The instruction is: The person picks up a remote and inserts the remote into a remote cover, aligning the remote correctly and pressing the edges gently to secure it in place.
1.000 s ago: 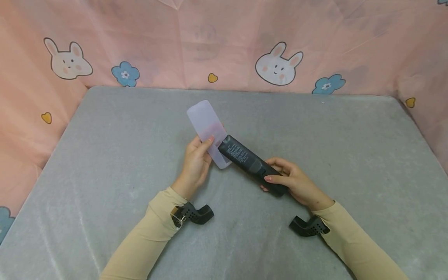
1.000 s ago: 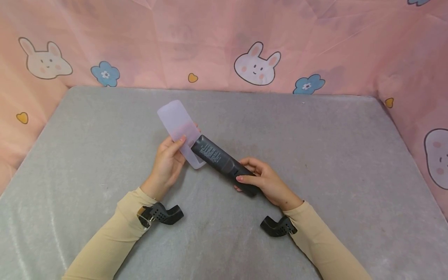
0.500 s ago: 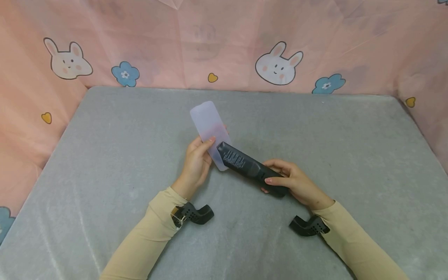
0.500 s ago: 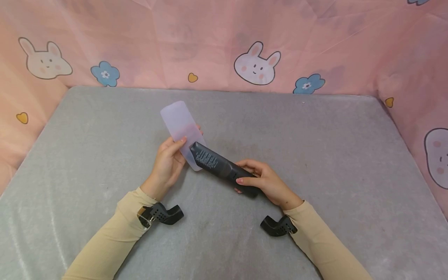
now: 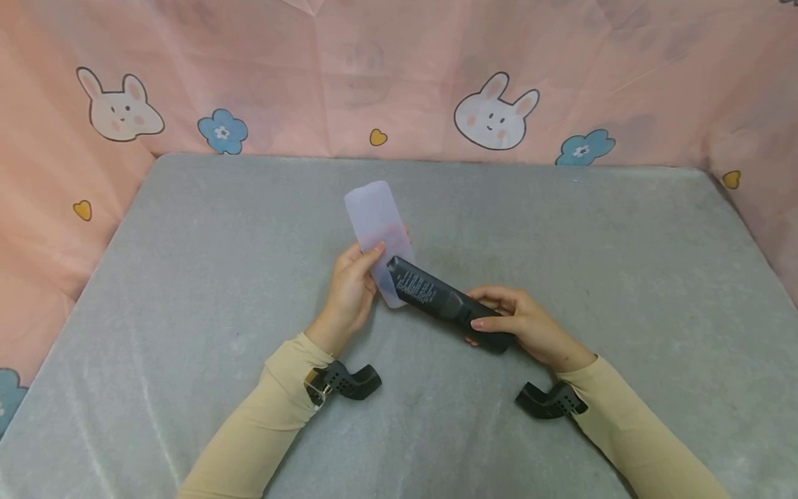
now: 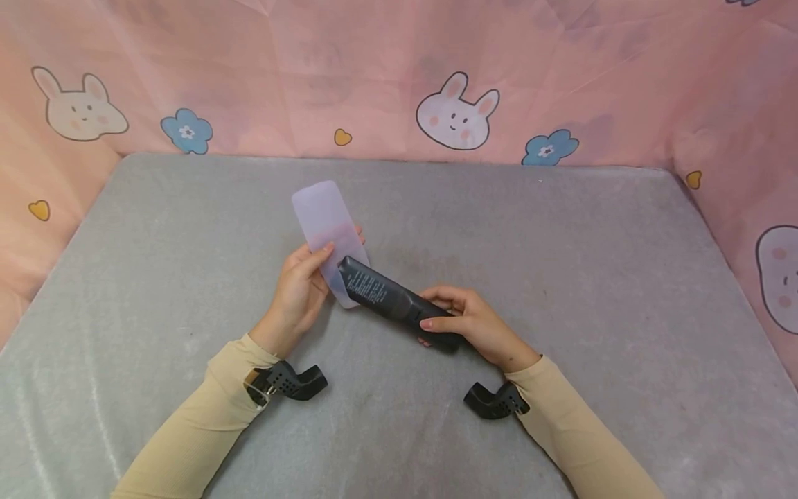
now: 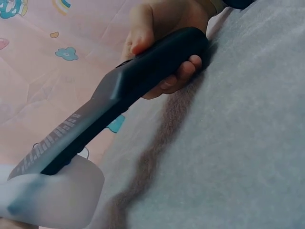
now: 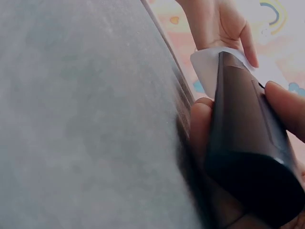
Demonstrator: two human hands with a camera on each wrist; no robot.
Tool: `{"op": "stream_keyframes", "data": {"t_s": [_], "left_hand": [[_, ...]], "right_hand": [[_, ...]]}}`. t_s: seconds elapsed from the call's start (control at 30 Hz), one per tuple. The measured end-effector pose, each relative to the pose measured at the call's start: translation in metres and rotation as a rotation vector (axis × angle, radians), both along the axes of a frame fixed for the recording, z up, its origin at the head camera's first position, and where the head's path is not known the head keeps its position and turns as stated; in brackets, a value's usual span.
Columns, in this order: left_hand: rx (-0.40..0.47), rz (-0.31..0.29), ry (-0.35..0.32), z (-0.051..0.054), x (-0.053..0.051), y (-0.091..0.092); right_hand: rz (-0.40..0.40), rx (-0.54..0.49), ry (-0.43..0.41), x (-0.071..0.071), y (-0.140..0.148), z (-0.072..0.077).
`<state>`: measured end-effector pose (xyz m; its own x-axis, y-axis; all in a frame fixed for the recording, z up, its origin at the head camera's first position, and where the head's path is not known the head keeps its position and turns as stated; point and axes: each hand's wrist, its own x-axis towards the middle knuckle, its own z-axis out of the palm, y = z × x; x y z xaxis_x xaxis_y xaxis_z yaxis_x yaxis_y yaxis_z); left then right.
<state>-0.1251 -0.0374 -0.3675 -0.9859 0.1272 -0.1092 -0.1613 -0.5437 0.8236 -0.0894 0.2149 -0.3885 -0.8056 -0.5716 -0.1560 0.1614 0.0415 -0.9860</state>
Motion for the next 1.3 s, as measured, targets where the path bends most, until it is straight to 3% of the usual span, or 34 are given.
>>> {"op": "stream_keyframes", "data": {"t_s": [0.6, 0.7, 0.87, 1.03, 1.3], "left_hand": [[-0.242, -0.09, -0.058, 0.008, 0.0021, -0.0007], [-0.25, -0.085, -0.05, 0.0088, 0.003, -0.0004], [-0.246, -0.021, -0.06, 0.0097, 0.0027, 0.0005], [-0.189, 0.009, -0.03, 0.0081, 0.0017, 0.0011], [-0.134, 0.046, -0.037, 0.0031, 0.002, 0.0037]], "right_hand": [[0.126, 0.007, -0.018, -0.002, 0.0006, 0.0019], [0.125, 0.021, -0.026, -0.0015, -0.0001, 0.0019], [0.09, 0.038, -0.047, -0.0007, -0.0009, 0.0015], [0.065, 0.012, -0.074, 0.0002, -0.0023, 0.0006], [0.011, -0.021, -0.12, -0.0003, -0.0039, 0.0]]}}
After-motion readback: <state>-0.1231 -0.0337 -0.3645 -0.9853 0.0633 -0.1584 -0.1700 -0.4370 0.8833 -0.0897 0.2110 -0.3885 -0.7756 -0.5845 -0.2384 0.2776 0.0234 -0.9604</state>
